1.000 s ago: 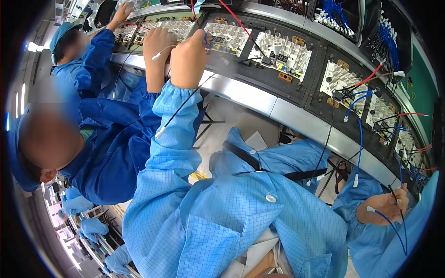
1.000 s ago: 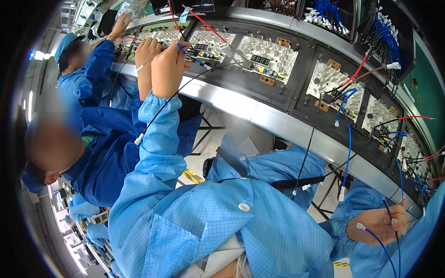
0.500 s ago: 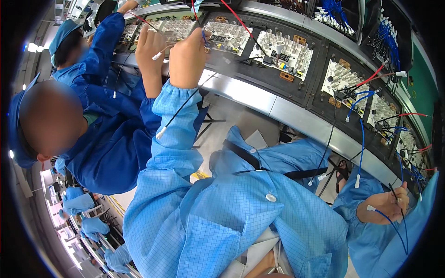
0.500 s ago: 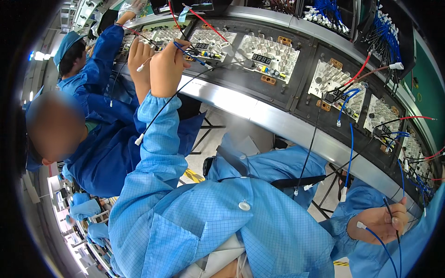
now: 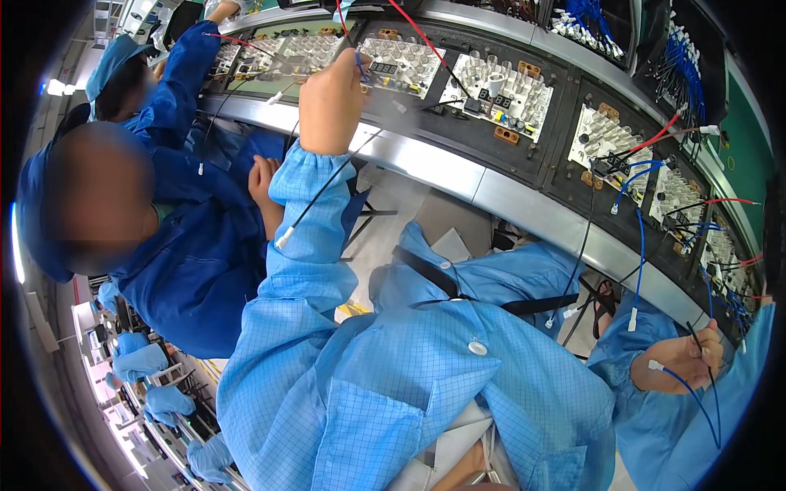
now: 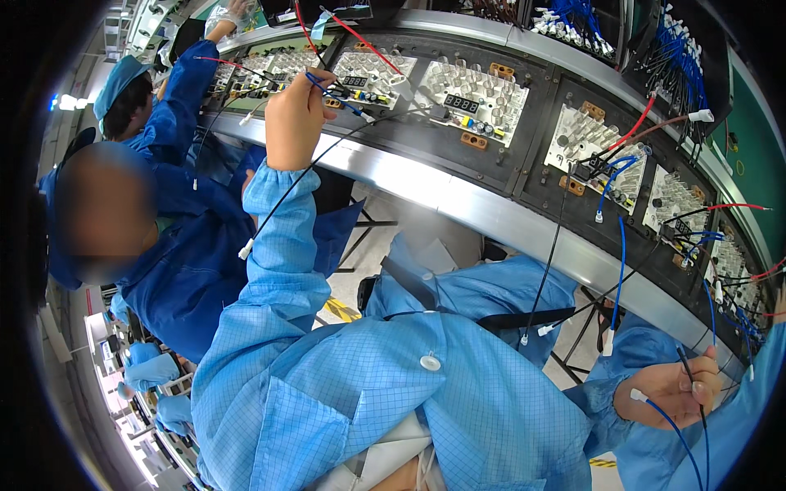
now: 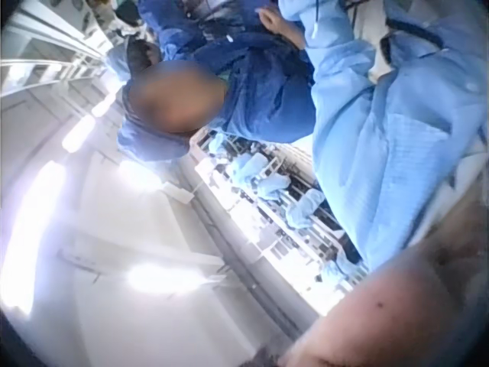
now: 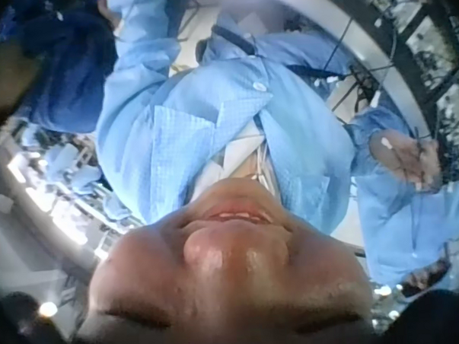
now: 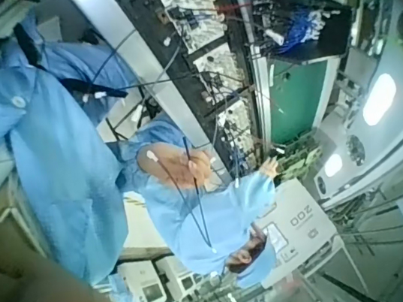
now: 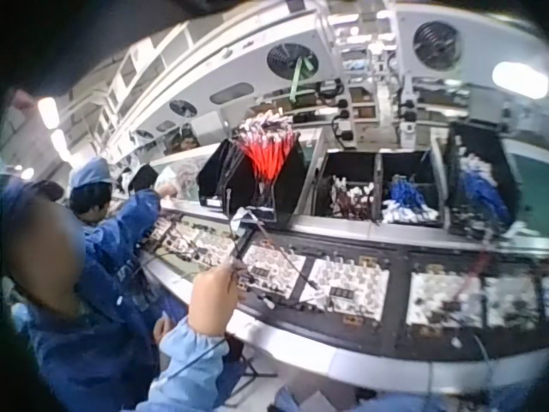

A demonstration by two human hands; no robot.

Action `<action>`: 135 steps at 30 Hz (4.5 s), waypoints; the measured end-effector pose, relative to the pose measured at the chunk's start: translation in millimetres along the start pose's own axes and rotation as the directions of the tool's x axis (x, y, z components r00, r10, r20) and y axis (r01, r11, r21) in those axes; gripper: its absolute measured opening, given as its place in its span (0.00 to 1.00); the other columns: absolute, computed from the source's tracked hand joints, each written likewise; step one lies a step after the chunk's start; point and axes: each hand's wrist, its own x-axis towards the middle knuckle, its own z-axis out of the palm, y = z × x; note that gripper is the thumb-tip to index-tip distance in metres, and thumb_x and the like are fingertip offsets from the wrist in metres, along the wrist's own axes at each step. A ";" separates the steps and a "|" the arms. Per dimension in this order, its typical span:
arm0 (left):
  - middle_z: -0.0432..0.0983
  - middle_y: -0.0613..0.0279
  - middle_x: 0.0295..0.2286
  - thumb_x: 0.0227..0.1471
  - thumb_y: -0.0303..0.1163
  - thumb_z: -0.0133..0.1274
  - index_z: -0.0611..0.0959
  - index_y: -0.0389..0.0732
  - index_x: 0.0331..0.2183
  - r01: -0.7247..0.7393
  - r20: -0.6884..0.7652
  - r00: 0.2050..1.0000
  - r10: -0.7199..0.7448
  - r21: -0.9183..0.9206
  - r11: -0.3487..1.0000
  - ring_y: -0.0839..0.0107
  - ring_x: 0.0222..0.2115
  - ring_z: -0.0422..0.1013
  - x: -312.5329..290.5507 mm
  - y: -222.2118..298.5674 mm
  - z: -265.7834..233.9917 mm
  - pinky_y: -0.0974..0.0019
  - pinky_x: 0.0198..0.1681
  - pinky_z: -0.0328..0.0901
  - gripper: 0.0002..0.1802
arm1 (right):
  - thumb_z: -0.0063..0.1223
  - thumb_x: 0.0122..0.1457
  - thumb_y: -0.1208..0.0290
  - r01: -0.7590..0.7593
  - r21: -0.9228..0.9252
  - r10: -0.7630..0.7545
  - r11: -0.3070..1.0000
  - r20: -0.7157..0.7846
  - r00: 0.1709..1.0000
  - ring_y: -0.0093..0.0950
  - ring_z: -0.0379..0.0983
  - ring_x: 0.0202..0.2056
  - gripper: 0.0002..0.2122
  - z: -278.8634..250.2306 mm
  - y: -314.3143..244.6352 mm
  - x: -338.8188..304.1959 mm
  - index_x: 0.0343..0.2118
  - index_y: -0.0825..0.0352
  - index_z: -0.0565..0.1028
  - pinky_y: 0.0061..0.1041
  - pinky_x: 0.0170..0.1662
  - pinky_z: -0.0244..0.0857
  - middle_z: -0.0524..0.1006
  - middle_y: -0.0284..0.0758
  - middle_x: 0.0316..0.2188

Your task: Connecting wiring harnesses and cables to electronic components on an assembly line.

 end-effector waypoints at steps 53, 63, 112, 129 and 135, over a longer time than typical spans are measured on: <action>0.73 0.57 0.16 0.46 0.20 0.52 0.83 0.42 0.32 0.021 -0.036 0.998 -0.046 -0.516 0.856 0.67 0.14 0.69 -68.1 10.2 78.5 0.68 0.19 0.61 0.09 | 0.47 0.61 0.70 -0.387 -0.680 0.665 0.623 0.720 -0.195 0.18 0.74 0.34 0.08 241.9 136.2 -10.7 0.39 0.68 0.74 0.19 0.34 0.66 0.79 0.31 0.32; 0.76 0.57 0.19 0.41 0.18 0.53 0.83 0.40 0.30 -0.058 -0.065 0.997 0.032 -0.455 0.888 0.66 0.16 0.71 -69.0 20.0 66.8 0.68 0.19 0.64 0.11 | 0.48 0.60 0.71 -0.524 -0.523 0.521 0.672 0.837 -0.167 0.23 0.74 0.36 0.09 230.6 145.2 -13.4 0.39 0.71 0.75 0.22 0.42 0.67 0.78 0.35 0.32; 0.70 0.63 0.14 0.45 0.14 0.47 0.82 0.34 0.31 -0.149 -0.128 0.986 0.108 -0.379 0.913 0.81 0.14 0.66 -62.2 13.1 62.8 0.77 0.18 0.59 0.12 | 0.40 0.61 0.65 0.283 -0.456 0.526 0.844 0.807 -0.269 0.22 0.71 0.27 0.13 265.1 78.3 178.0 0.44 0.61 0.74 0.23 0.31 0.66 0.77 0.29 0.28; 0.69 0.63 0.14 0.43 0.16 0.48 0.82 0.34 0.30 -0.101 -0.148 0.988 0.049 -0.367 0.925 0.81 0.13 0.64 -63.2 14.7 57.5 0.76 0.17 0.57 0.10 | 0.49 0.53 0.57 0.390 -0.872 0.908 0.295 0.383 0.169 0.31 0.78 0.26 0.17 213.5 363.9 175.9 0.30 0.68 0.79 0.32 0.27 0.71 0.79 0.41 0.24; 0.68 0.64 0.14 0.44 0.16 0.48 0.82 0.34 0.30 -0.042 -0.104 0.995 0.001 -0.398 0.916 0.83 0.14 0.63 -66.5 6.9 65.5 0.78 0.18 0.57 0.10 | 0.52 0.51 0.52 0.485 -0.849 0.888 0.210 0.373 0.269 0.32 0.76 0.19 0.20 221.7 349.5 176.6 0.22 0.70 0.77 0.31 0.27 0.71 0.78 0.39 0.19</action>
